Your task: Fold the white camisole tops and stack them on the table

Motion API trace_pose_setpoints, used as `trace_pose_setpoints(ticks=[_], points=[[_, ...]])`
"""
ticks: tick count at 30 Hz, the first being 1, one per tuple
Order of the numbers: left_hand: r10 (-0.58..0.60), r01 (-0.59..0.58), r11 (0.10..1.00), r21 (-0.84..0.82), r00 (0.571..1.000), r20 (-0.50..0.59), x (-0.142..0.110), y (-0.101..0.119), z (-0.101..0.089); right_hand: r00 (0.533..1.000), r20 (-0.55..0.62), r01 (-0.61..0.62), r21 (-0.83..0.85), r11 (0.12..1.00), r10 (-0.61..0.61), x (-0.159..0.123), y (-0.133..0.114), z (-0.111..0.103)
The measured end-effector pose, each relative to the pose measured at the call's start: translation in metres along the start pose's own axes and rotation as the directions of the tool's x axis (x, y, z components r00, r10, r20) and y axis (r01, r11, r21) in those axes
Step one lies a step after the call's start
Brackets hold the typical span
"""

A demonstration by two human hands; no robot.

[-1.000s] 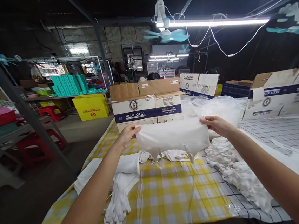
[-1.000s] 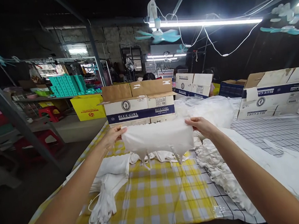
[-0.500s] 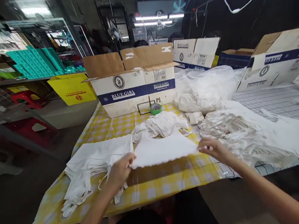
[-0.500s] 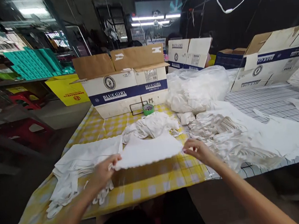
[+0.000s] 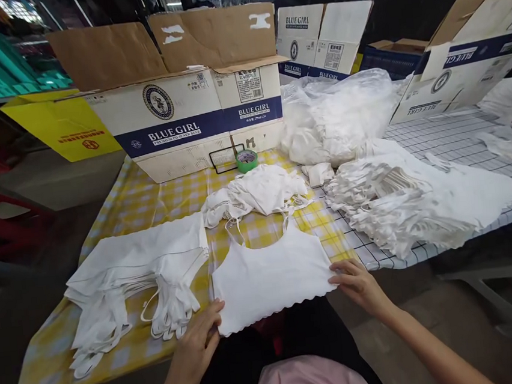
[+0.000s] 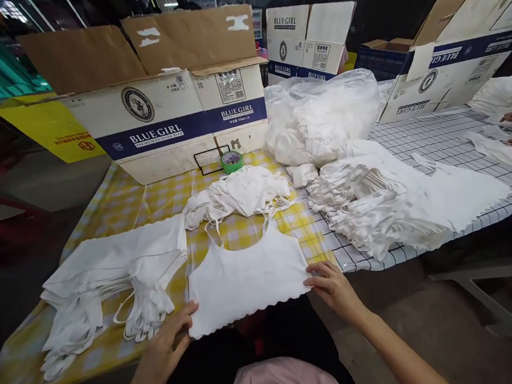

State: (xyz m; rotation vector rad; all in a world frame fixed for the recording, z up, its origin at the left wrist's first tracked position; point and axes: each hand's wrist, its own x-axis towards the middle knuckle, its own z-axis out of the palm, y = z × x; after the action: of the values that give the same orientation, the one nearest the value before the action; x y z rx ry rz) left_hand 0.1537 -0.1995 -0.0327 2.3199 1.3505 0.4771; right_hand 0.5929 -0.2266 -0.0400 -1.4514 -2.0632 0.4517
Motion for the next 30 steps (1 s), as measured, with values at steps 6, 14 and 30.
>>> trace_pose_setpoints(ticks=[6, 14, 30], points=[[0.070, -0.070, 0.995, 0.071, 0.998, -0.002, -0.001, -0.007, 0.005, 1.000, -0.025, -0.017, -0.022, 1.000, 0.016, -0.001, -0.001, 0.001], [0.007, -0.009, 0.999, -0.032, 0.999, -0.040, 0.001, 0.002, -0.002, 0.999, -0.043, -0.019, -0.005, 1.000, 0.019, 0.001, -0.011, -0.006], [-0.258, 0.175, 0.844, -0.506, 0.961, -0.098, 0.002, 0.018, -0.080, 0.996, 0.076, 0.043, 0.150, 0.988, -0.055, 0.061, -0.061, -0.049]])
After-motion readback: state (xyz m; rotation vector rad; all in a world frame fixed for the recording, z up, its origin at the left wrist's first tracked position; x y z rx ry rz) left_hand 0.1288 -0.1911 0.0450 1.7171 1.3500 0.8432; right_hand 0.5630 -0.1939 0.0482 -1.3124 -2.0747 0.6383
